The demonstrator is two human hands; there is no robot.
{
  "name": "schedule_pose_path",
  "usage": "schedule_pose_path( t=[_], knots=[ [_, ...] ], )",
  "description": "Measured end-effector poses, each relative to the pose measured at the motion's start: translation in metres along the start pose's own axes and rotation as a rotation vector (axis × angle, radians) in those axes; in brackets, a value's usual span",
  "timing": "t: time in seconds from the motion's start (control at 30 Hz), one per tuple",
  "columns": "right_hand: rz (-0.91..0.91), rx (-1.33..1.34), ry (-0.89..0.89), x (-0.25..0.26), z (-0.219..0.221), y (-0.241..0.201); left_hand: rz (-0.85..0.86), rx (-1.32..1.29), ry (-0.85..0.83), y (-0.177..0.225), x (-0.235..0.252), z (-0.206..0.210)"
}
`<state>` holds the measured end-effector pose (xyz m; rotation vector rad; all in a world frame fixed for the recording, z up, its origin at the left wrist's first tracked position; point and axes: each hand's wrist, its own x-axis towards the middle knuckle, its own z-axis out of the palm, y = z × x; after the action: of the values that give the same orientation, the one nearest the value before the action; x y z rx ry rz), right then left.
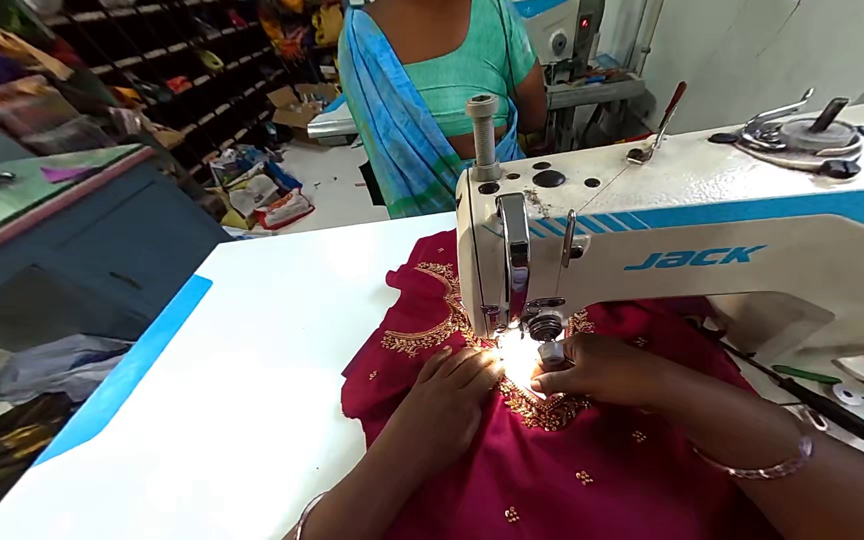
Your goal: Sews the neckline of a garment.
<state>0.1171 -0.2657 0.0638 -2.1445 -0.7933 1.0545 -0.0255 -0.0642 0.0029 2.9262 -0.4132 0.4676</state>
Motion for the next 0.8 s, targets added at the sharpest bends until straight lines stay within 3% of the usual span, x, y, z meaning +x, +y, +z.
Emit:
schedule_pose_path(
  t=[0.07, 0.17, 0.23, 0.33, 0.8],
  knots=[
    [0.015, -0.031, -0.008, 0.003, 0.001, 0.002, -0.006, -0.021, 0.012, 0.012, 0.000, 0.000],
    [0.042, -0.061, -0.015, 0.005, 0.001, 0.002, -0.155, -0.118, -0.135, 0.032, 0.000, -0.008],
    [0.056, -0.086, -0.015, 0.004, 0.002, 0.001, -0.215, -0.182, -0.128, 0.034, -0.006, -0.003],
    [0.050, -0.148, -0.026, 0.004, 0.000, 0.001, -0.160, -0.224, -0.018, 0.023, -0.015, 0.008],
    [0.009, -0.116, -0.092, 0.002, -0.001, -0.001, -0.119, -0.194, -0.047, 0.019, -0.019, 0.008]
  ],
)
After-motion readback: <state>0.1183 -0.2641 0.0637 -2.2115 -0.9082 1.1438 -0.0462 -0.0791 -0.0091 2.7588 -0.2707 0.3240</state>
